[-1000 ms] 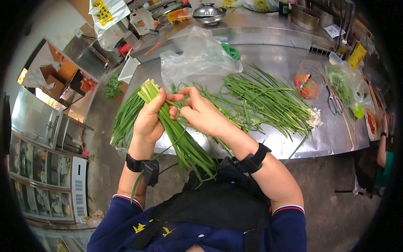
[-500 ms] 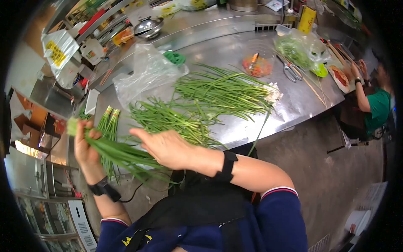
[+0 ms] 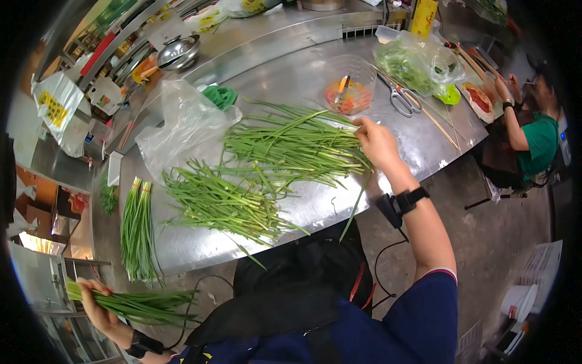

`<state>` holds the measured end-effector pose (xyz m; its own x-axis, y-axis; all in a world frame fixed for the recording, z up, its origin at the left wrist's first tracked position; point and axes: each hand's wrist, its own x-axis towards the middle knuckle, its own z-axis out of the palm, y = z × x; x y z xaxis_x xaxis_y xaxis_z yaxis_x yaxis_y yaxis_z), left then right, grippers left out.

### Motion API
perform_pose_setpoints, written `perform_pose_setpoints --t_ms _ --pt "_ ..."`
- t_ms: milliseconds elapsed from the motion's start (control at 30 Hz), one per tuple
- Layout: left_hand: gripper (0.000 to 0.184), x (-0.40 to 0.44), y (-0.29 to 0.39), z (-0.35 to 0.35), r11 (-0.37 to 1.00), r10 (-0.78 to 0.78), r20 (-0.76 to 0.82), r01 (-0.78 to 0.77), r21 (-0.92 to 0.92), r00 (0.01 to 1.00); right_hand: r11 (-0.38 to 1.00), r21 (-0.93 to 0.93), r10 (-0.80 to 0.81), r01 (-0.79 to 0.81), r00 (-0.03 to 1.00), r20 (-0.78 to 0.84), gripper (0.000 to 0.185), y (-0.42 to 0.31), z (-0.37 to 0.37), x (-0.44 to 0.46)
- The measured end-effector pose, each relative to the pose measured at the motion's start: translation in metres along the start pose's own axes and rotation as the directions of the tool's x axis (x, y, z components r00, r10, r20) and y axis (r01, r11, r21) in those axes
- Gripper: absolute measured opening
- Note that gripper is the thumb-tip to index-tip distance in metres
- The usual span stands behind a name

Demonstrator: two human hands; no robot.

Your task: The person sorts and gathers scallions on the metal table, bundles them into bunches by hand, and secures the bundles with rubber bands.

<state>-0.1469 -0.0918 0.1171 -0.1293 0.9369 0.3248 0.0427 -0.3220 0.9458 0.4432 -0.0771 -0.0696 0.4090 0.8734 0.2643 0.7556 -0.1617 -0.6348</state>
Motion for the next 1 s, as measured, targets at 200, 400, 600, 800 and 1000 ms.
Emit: perform_pose_setpoints --t_ms 200,400,600,800,1000 --pt "0.022 0.009 -0.065 0.066 0.932 -0.361 0.236 0.352 0.081 0.902 0.952 -0.302 0.016 0.041 0.983 0.185 0.032 0.022 0.005 0.023" --pt "0.017 0.02 -0.113 0.137 0.824 -0.53 0.364 0.567 0.006 0.766 0.953 -0.271 -0.075 0.137 0.971 0.227 0.033 0.024 0.007 0.029" --pt "0.019 0.025 -0.124 0.166 0.814 -0.496 0.494 0.581 -0.022 0.714 0.991 -0.123 -0.003 0.053 0.928 0.372 0.023 0.022 -0.002 0.037" --pt "0.02 0.026 -0.124 0.159 0.787 -0.512 0.401 0.602 -0.137 0.76 0.99 0.13 -0.054 0.054 0.999 -0.01 0.019 -0.008 -0.027 0.043" --pt "0.021 0.02 -0.11 0.149 0.779 -0.497 0.319 0.577 -0.246 0.807 0.952 -0.089 -0.307 0.295 0.895 -0.323 0.014 -0.057 -0.065 0.064"
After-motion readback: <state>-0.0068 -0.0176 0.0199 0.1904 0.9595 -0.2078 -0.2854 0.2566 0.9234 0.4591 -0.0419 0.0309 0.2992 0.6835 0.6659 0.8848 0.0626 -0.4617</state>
